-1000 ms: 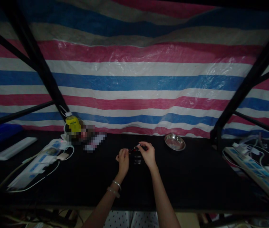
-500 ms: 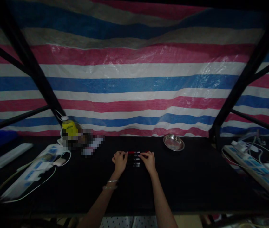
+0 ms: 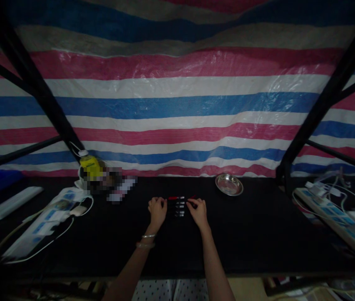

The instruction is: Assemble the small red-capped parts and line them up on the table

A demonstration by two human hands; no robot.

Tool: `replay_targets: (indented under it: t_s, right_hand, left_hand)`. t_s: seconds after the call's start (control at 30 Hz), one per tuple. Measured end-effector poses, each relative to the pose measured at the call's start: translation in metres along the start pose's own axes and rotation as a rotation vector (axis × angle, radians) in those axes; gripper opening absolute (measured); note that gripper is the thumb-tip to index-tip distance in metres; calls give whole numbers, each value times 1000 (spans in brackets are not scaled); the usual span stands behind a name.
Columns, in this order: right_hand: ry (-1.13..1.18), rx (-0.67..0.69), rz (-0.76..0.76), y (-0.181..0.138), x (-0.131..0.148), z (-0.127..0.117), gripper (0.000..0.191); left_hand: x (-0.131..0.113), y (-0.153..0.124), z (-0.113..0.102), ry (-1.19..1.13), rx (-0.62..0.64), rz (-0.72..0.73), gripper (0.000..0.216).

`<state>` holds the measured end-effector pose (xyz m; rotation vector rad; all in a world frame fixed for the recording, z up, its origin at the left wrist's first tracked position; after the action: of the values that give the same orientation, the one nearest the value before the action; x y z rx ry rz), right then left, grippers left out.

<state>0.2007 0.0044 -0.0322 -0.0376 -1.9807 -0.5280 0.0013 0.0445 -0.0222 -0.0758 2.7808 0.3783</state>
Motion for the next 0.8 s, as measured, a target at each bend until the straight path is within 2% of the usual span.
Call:
replay_targets:
  t_s: [0.23,0.33,0.43,0.5,0.6,0.7,0.8]
  right_hand:
    - [-60,29,16,-34,-6,-20,27]
    - [-57,-1,24,-44,-8,-22,27]
    - [-48,-65,28,-48,-8,-23,26]
    - [-46,-119,28,-49,-8,-24,27]
    - [-20,-207,34,-49,-7,-27,26]
    - [23,-247,45,-49,-9,-28,26]
    - [58,-273,61,-51,-11,-30,27]
  left_hand:
    - [2,4,-1,-112,-48,-70,22]
    - [-8,4,-8,-91,-47,-118,23]
    - [-25,1,-19,-89,-65,-103,22]
    - [-40,-3,-27,-106,-59,-24,20]
    - [-66,-10,-31,-123,-2,230,18]
    - [-91,-17,-27,-93,48,513,26]
    - [-110,-18,-15,-13,102,679,32]
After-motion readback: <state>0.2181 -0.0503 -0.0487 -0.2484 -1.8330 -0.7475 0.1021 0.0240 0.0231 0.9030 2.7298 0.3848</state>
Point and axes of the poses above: each hand's wrist, its own y-axis towards the middle knuckle, its own z-axis out of the palm, x = y × z, the point moved 3 cm from there along y, towards the middle knuckle, and after that the axes turned 12 degrees about y, right-handed, at the moved point
